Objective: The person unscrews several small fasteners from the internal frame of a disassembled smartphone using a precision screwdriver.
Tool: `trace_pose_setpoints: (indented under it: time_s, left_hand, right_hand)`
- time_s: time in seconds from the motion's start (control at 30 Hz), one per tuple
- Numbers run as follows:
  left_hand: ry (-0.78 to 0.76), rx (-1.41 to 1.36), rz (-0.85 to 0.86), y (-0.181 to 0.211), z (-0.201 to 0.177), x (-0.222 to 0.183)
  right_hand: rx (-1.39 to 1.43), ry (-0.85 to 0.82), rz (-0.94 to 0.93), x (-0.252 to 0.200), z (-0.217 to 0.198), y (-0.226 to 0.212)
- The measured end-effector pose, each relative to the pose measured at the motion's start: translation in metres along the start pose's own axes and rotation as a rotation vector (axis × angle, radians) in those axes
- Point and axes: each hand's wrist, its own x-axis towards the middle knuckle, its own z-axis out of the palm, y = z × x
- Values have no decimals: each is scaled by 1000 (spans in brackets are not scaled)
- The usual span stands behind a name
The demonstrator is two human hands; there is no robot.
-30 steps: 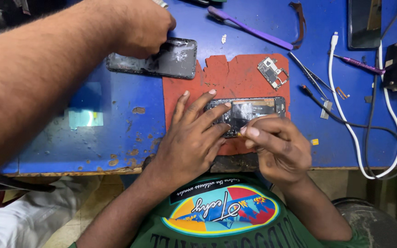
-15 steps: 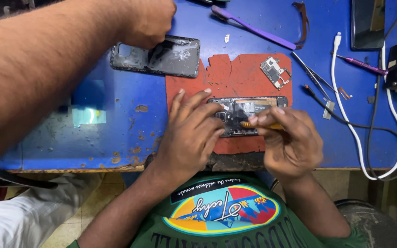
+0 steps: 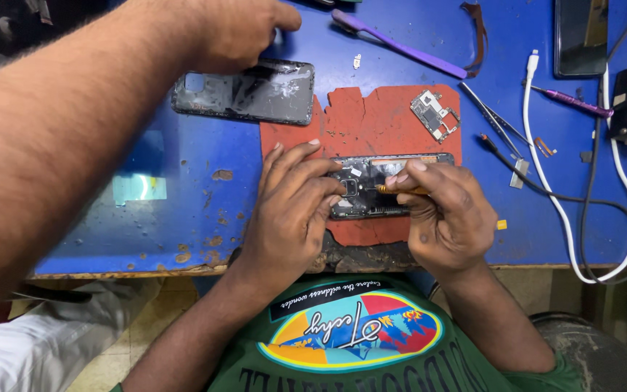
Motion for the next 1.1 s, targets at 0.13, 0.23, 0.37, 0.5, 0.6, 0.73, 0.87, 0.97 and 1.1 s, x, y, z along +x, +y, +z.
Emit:
trace_pose_setpoints:
  time_s: [0.13,0.23,0.37,0.5,0.6,0.73,0.87,0.97,1.1]
  left_hand:
    - [3,-22,-5,1,-2,2]
    - [7,-34,-6,0,-3,2]
    - [15,-34,6,0,-2,0]
    - [20,-36,16,1,-3,1]
    - [6,-33,42,3,-5,5]
    - [-30,40,122,7,-13,17]
    - [-67,149,267,-2,-25,46]
    - [-54,168,336,-12,-25,73]
    - [-47,107,373,-22,-18,92]
  right_hand:
    - [-115,-32,-121,8,0,-3]
    - [34,-75,-124,13,1,-8]
    - [270,-133,-4,18,-2,-6]
    - [146,-148,18,18,-2,-3]
    - [212,-130,90,19,-1,-4]
    - [192,-112,53,22,1,-6]
    - [279,-136,83,26,-1,-5]
    - [85,-47,158,25,3,-7]
    - [261,-114,91,25,1,-3]
